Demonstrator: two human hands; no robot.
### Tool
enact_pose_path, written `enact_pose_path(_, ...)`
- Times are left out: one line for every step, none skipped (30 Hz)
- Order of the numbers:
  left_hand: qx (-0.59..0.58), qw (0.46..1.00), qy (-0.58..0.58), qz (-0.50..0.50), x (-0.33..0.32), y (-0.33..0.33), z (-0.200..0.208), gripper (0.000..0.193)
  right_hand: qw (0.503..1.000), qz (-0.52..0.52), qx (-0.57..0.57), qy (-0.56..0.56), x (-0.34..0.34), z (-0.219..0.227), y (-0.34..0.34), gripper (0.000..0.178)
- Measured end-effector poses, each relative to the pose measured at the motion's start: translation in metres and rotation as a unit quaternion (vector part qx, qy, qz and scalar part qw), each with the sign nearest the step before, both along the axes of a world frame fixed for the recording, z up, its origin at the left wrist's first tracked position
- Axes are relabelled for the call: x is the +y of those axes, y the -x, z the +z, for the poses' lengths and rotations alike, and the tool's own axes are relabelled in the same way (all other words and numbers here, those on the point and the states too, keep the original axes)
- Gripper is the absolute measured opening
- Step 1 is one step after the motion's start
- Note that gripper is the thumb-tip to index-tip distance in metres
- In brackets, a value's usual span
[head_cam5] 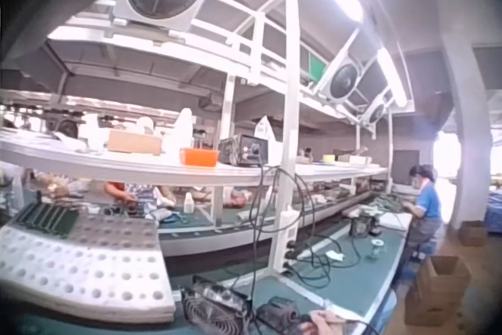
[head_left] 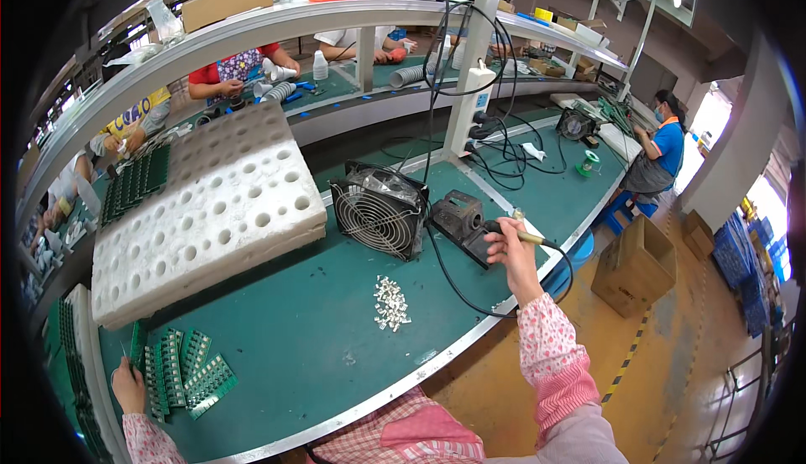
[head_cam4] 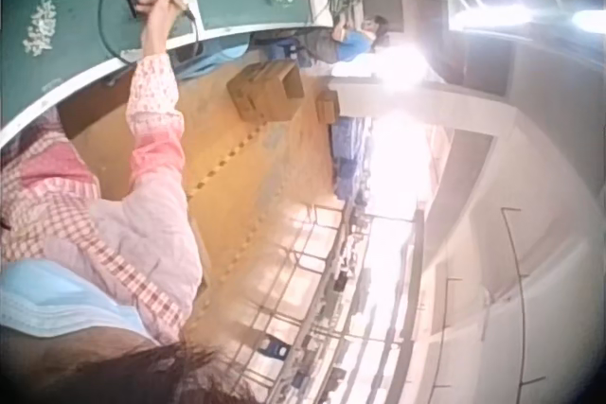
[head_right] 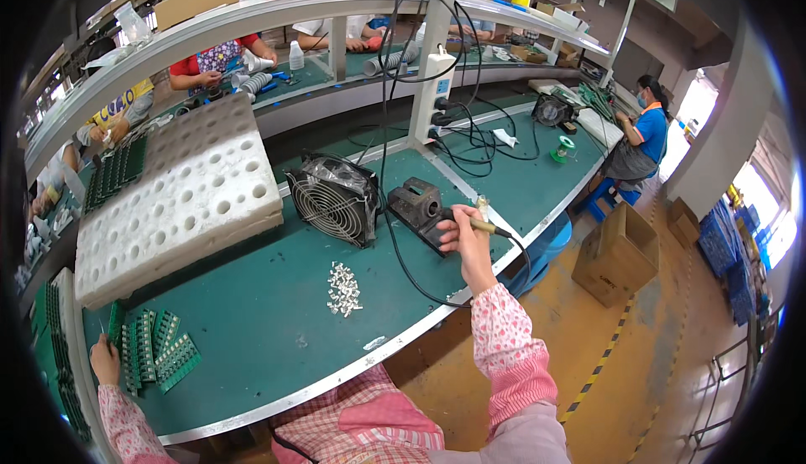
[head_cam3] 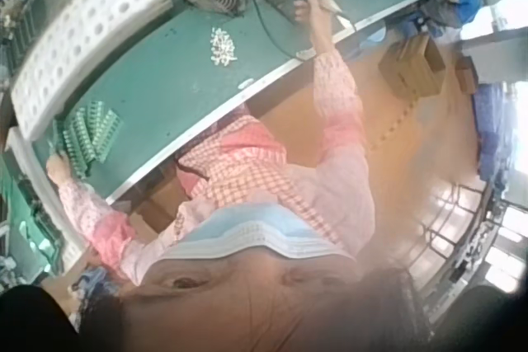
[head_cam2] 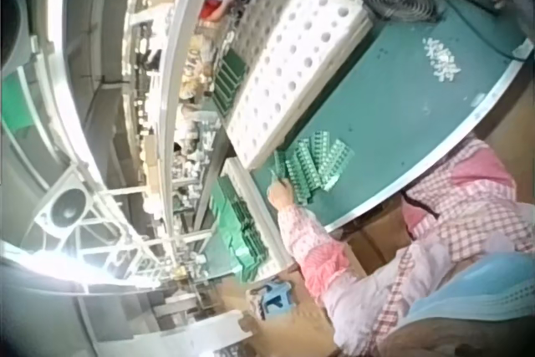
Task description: The person solders components onto a circuit board strip using a soldering iron and solder wire, inserts small electronic components onto the board by hand, and solders them in place.
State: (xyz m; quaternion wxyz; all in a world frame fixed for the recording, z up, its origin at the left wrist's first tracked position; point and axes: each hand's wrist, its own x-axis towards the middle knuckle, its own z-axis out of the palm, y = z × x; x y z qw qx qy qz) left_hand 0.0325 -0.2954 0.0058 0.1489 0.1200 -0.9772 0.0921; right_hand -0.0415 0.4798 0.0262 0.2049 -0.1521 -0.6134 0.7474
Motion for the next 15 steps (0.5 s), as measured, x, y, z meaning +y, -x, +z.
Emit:
enact_pose_path(0.048,0.999,0.001,-0.013,0.004,-0.008,0.003,0.027,1.0,0.022,-0.018,0.012,-0.002,-0.001,0.006,0.03)
enact_pose_path(0.094,0.995,0.002,-0.026,0.009,-0.018,0.004,0.025,0.999,0.028,-0.024,0.014,-0.004,-0.002,0.011,0.03)
enact_pose_path(0.086,0.996,0.005,-0.019,0.016,-0.023,0.005,0.025,0.997,0.041,-0.018,0.056,-0.004,-0.002,0.014,0.031)
enact_pose_path(0.117,0.993,-0.015,-0.032,0.031,-0.028,0.014,0.023,0.993,0.059,-0.014,0.102,-0.008,-0.006,0.018,0.032)
enact_pose_path(0.146,0.988,-0.035,-0.043,0.049,-0.034,0.025,0.022,0.989,0.056,-0.019,0.138,-0.006,-0.01,0.019,0.033)
enact_pose_path(0.141,0.987,-0.073,-0.031,0.077,-0.034,0.038,0.022,0.98,0.043,-0.006,0.194,-0.002,-0.011,0.015,0.032)
enact_pose_path(0.181,0.976,-0.101,-0.058,0.112,-0.037,0.052,0.023,0.975,0.035,-0.009,0.22,0.001,-0.014,0.008,0.032)
enact_pose_path(0.211,0.967,-0.12,-0.078,0.144,-0.039,0.063,0.023,0.969,0.024,-0.01,0.245,-0.001,-0.017,-0.001,0.032)
enact_pose_path(0.197,0.961,-0.173,-0.092,0.173,-0.042,0.07,0.022,0.983,0.038,-0.023,0.177,-0.013,-0.014,-0.013,0.035)
enact_pose_path(0.202,0.946,-0.209,-0.146,0.199,-0.041,0.071,0.022,0.983,0.047,-0.031,0.178,-0.03,-0.012,-0.022,0.035)
enact_pose_path(0.19,0.929,-0.239,-0.209,0.224,-0.041,0.07,0.03,0.988,0.112,-0.052,0.09,-0.053,-0.01,-0.031,0.039)
enact_pose_path(0.157,0.919,-0.23,-0.279,0.251,-0.035,0.073,0.035,0.983,0.169,-0.07,-0.002,-0.073,-0.003,-0.042,0.043)
enact_pose_path(0.124,0.905,-0.217,-0.345,0.273,-0.032,0.075,0.039,0.966,0.242,-0.092,0.024,-0.098,0.003,-0.051,0.046)
enact_pose_path(0.112,0.886,-0.195,-0.405,0.288,-0.029,0.068,0.041,0.941,0.315,-0.112,0.051,-0.126,0.009,-0.059,0.049)
enact_pose_path(0.091,0.867,-0.166,-0.461,0.3,-0.026,0.062,0.034,0.905,0.392,-0.143,0.085,-0.148,0.013,-0.066,0.051)
